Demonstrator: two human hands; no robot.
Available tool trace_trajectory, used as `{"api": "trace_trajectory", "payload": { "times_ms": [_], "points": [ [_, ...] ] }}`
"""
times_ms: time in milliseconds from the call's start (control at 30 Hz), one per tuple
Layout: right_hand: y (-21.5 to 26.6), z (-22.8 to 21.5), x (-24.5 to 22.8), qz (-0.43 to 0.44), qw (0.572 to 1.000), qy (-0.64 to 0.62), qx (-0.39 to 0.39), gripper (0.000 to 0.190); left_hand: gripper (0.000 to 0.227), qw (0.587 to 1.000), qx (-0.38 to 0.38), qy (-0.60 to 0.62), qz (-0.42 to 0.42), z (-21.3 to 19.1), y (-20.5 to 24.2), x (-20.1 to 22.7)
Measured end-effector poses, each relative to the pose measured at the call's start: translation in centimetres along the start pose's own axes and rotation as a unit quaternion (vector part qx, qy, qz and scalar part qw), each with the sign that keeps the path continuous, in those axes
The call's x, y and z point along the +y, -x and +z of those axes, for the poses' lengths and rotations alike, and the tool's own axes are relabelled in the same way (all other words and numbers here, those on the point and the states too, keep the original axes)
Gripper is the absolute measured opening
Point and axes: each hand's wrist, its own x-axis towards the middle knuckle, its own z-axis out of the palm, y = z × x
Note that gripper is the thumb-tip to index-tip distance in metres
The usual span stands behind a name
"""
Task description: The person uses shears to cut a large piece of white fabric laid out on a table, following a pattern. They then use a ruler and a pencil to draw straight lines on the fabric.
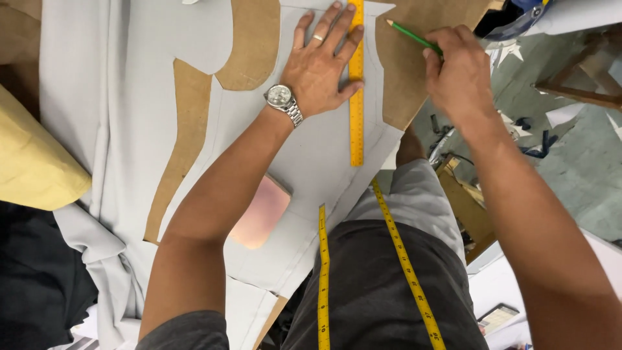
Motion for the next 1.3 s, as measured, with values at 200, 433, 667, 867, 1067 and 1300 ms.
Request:
{"api": "trace_trajectory", "payload": {
  "times_ms": [200, 433, 667, 867, 1067, 1300],
  "points": [
    [0.0, 1.3, -2.5, 0.052, 0.998, -0.015, 0.026, 0.021, 0.107, 1.0, -0.008, -0.017, -0.011, 0.3, -0.2, 0.3],
    [1.0, 1.8, -3.8, 0.062, 0.996, -0.041, 0.052, 0.021, 0.114, 1.0, -0.006, -0.025, -0.001, 1.0, 0.1, -0.4],
    [0.0, 1.5, -4.5, 0.061, 0.996, -0.023, 0.059, 0.02, 0.109, 1.0, 0.006, -0.03, -0.002, 0.9, 0.1, -0.4],
    [0.6, 2.1, -4.4, 0.081, 0.993, -0.072, 0.053, 0.016, 0.109, 0.999, -0.007, -0.034, -0.008, 0.5, 0.0, -0.1],
    [0.5, 2.2, -4.8, 0.119, 0.983, -0.127, 0.055, 0.017, 0.11, 0.999, -0.012, -0.038, -0.01, 0.4, -0.2, -0.1],
    [0.3, 2.0, -5.3, 0.08, 0.99, -0.1, 0.058, 0.023, 0.11, 0.998, -0.025, -0.06, -0.015, 0.4, 0.0, -0.2]
  ]
}}
